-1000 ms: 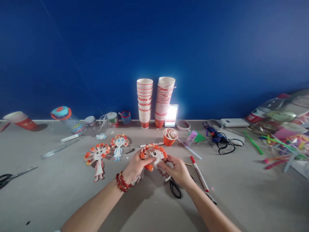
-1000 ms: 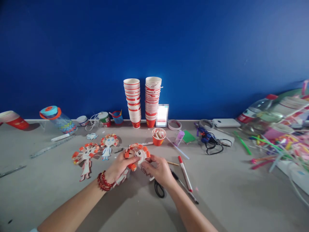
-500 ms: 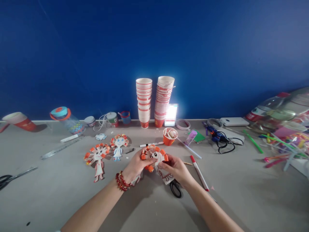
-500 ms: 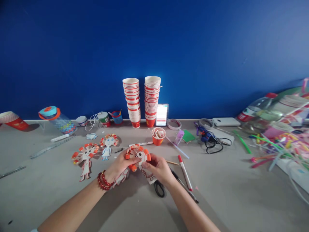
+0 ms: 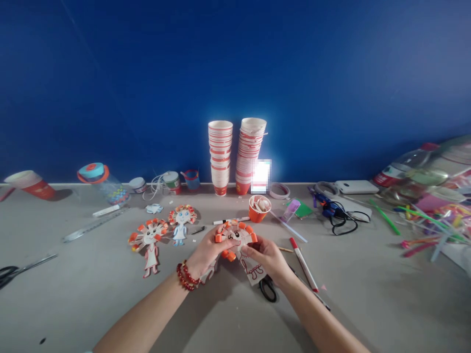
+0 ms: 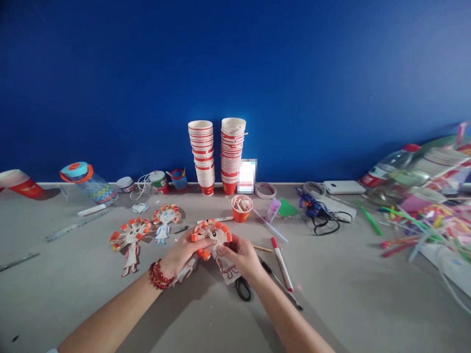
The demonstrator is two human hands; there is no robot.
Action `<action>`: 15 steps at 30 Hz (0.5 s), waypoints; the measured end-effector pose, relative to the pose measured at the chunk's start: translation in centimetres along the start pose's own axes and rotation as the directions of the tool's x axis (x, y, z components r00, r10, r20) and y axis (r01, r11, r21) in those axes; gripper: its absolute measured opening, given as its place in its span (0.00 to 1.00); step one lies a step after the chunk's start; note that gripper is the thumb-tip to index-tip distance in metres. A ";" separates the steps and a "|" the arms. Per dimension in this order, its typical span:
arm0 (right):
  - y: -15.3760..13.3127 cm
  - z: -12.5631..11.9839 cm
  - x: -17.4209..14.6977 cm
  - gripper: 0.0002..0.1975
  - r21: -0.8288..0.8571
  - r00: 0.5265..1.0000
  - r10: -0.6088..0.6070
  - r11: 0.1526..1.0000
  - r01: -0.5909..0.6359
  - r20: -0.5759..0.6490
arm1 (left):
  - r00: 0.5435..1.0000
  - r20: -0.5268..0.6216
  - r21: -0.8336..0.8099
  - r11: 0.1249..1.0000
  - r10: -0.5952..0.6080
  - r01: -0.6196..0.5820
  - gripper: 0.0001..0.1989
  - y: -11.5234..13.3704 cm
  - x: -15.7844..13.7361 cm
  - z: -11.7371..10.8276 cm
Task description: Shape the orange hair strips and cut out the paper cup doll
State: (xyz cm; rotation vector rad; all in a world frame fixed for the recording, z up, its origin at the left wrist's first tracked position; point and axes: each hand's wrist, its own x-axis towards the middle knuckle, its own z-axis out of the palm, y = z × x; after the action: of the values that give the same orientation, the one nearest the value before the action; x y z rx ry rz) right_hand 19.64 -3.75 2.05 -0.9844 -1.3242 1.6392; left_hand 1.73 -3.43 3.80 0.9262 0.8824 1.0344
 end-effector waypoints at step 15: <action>0.8 -0.5 0.2 0.17 0.123 0.986 -0.001 0.992 0.022 -0.168 | 0.998 0.061 -0.314 0.948 -0.027 0.045 0.14 -0.8 0.2 -0.3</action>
State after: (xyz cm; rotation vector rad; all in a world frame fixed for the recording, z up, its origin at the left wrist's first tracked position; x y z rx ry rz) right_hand 19.92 -3.49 1.16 -1.0141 -1.1010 1.5737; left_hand 1.75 -3.35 2.90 0.6629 0.6601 1.0756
